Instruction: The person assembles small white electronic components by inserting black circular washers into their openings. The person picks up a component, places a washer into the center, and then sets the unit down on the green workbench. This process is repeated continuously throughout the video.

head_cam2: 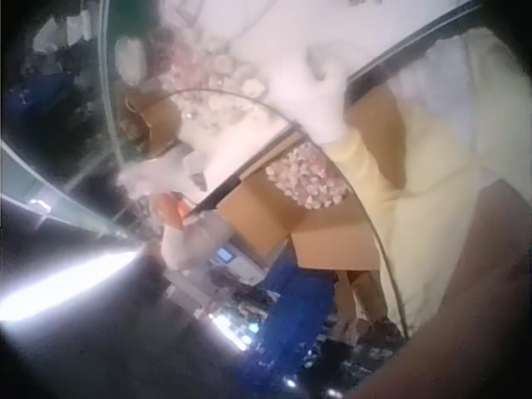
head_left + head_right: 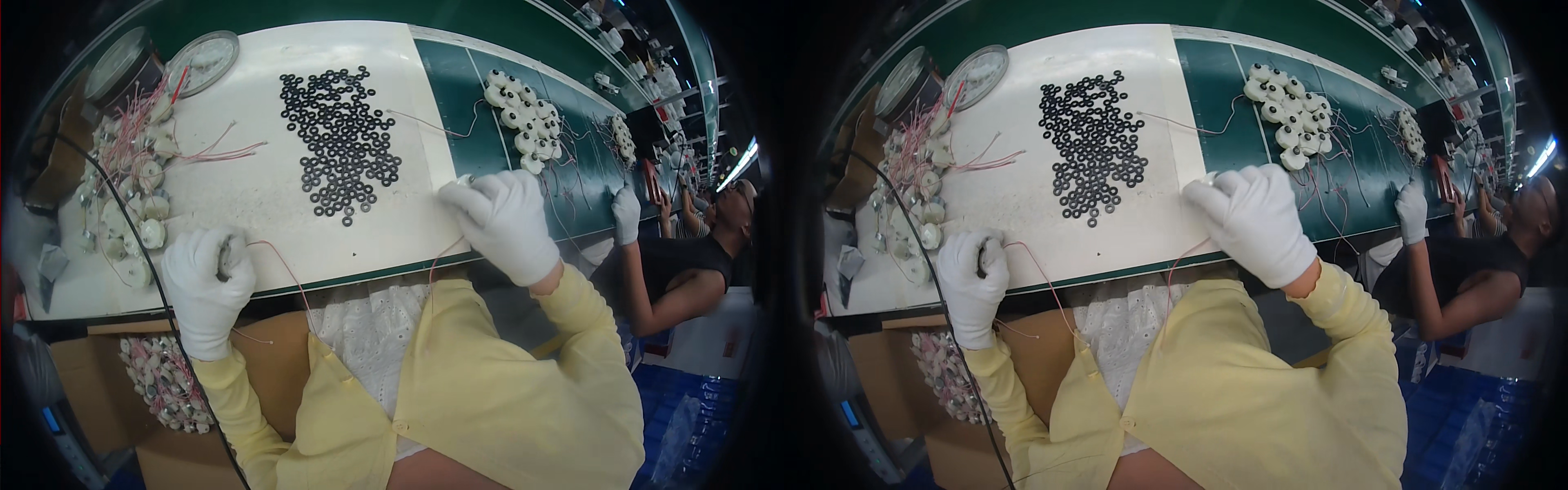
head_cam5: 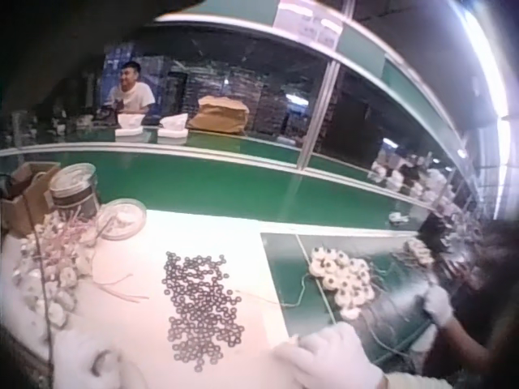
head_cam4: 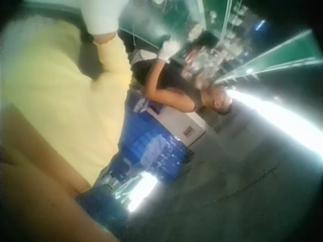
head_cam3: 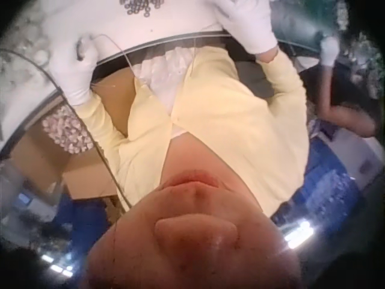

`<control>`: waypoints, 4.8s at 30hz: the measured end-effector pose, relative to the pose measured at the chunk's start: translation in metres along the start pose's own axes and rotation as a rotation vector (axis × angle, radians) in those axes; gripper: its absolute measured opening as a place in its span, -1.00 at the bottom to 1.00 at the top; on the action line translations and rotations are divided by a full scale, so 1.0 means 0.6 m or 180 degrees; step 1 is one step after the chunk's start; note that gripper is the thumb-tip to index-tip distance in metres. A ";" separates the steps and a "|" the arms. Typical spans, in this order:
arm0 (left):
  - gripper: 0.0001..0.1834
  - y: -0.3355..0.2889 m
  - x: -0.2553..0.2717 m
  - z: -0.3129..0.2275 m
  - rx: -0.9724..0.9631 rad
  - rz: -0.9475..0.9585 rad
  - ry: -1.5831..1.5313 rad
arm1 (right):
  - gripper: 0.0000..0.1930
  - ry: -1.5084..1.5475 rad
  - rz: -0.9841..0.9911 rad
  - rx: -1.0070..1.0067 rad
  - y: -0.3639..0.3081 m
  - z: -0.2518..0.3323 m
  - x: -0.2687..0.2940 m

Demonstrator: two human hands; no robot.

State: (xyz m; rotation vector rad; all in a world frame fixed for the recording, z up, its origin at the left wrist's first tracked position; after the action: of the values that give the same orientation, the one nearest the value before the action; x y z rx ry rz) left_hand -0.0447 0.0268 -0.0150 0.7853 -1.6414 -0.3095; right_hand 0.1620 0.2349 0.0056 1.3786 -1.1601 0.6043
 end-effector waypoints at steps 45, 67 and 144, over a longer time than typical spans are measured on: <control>-0.84 0.021 0.122 -0.151 -0.1307 -0.0244 -0.0609 | -0.45 0.3425 0.0135 -0.2032 -0.038 -0.114 0.057; -0.72 -0.066 0.066 -0.025 0.0033 -0.0078 0.0086 | -0.29 0.8058 0.1199 -0.2484 -0.060 -0.023 -0.117; -0.60 0.027 0.014 -0.028 0.0140 -0.0075 0.0901 | -0.79 0.2251 0.1086 -0.0751 0.046 -0.015 -0.064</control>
State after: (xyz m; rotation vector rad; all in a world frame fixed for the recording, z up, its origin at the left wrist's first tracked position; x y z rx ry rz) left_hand -0.0343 0.0368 0.0052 0.8417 -1.3776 -0.1700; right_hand 0.1255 0.2590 -0.0145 0.6681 -0.8440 1.0566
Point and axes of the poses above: each hand's wrist, its own y-axis towards the middle knuckle, its own x-axis out of the back of the hand, z = x × y, the point moved 10 cm from there along y, towards the middle knuckle, and after that the axes turned 5 degrees about -x, right-handed, at the moved point
